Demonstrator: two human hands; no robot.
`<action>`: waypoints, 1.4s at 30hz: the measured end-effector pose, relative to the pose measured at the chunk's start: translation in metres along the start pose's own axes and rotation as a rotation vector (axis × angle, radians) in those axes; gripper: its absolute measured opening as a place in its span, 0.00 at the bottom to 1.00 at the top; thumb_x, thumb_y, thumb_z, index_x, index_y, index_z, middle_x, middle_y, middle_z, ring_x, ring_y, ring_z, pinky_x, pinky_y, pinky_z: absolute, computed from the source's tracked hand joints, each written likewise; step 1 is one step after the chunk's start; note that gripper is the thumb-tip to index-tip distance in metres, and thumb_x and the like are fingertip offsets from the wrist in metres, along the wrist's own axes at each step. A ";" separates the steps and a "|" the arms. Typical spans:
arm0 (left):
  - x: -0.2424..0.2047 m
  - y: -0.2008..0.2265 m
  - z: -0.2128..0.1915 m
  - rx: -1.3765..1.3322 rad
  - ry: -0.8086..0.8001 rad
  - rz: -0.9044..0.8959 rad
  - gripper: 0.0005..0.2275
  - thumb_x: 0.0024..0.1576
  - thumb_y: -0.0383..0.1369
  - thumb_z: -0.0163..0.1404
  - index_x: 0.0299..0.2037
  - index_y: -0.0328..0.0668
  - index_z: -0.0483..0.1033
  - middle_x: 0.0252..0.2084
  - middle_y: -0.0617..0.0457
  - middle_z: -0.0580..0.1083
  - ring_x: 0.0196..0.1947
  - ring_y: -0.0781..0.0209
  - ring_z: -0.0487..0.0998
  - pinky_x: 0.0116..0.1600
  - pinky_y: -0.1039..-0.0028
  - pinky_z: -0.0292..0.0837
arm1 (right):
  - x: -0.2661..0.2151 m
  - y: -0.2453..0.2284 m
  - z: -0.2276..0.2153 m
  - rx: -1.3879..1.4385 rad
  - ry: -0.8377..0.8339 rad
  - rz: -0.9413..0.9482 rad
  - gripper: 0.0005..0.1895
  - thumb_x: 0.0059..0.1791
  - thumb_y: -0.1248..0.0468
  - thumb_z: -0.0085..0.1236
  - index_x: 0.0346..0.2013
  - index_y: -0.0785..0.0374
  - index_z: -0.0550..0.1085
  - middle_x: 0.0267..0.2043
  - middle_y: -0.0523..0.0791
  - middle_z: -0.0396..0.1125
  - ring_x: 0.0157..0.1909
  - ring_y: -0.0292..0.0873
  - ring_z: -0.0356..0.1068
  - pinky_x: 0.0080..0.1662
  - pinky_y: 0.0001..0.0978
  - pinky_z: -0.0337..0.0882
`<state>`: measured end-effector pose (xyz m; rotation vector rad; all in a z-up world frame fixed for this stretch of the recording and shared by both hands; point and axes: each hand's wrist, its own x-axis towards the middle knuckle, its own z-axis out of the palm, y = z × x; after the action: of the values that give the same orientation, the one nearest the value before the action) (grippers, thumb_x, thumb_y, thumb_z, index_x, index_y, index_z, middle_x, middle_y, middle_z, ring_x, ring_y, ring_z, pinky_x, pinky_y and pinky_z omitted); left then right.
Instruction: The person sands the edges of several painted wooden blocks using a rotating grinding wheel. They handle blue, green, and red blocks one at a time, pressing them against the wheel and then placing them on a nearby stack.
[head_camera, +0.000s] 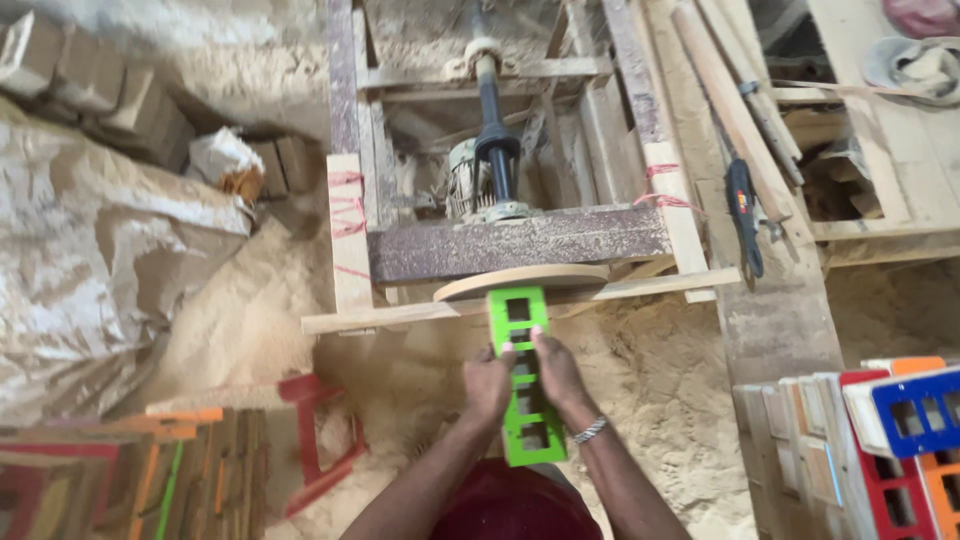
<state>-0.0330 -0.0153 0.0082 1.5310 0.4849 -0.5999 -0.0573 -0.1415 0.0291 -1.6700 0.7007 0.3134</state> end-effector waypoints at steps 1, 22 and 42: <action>-0.002 -0.001 0.012 0.045 0.015 0.042 0.12 0.60 0.33 0.52 0.47 0.31 0.80 0.36 0.41 0.81 0.31 0.55 0.82 0.39 0.63 0.77 | 0.000 0.001 -0.010 0.042 0.015 0.018 0.33 0.56 0.39 0.36 0.41 0.65 0.76 0.32 0.46 0.72 0.34 0.44 0.73 0.41 0.43 0.77; -0.052 0.021 0.071 -0.264 -0.499 -0.020 0.17 0.58 0.25 0.50 0.58 0.37 0.67 0.49 0.42 0.74 0.47 0.51 0.79 0.57 0.57 0.78 | -0.052 0.001 -0.132 -0.306 0.011 -0.021 0.29 0.57 0.44 0.34 0.43 0.66 0.73 0.37 0.49 0.74 0.37 0.45 0.77 0.40 0.42 0.80; 0.008 0.015 -0.110 -0.843 0.051 0.168 0.16 0.60 0.21 0.49 0.58 0.35 0.68 0.53 0.44 0.72 0.47 0.49 0.77 0.49 0.51 0.78 | -0.023 -0.013 0.030 0.578 -0.037 0.056 0.26 0.55 0.38 0.46 0.32 0.58 0.67 0.17 0.38 0.61 0.16 0.33 0.59 0.20 0.25 0.62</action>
<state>-0.0092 0.0935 0.0151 0.7691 0.5480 -0.1724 -0.0625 -0.1050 0.0456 -1.0947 0.7279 0.1584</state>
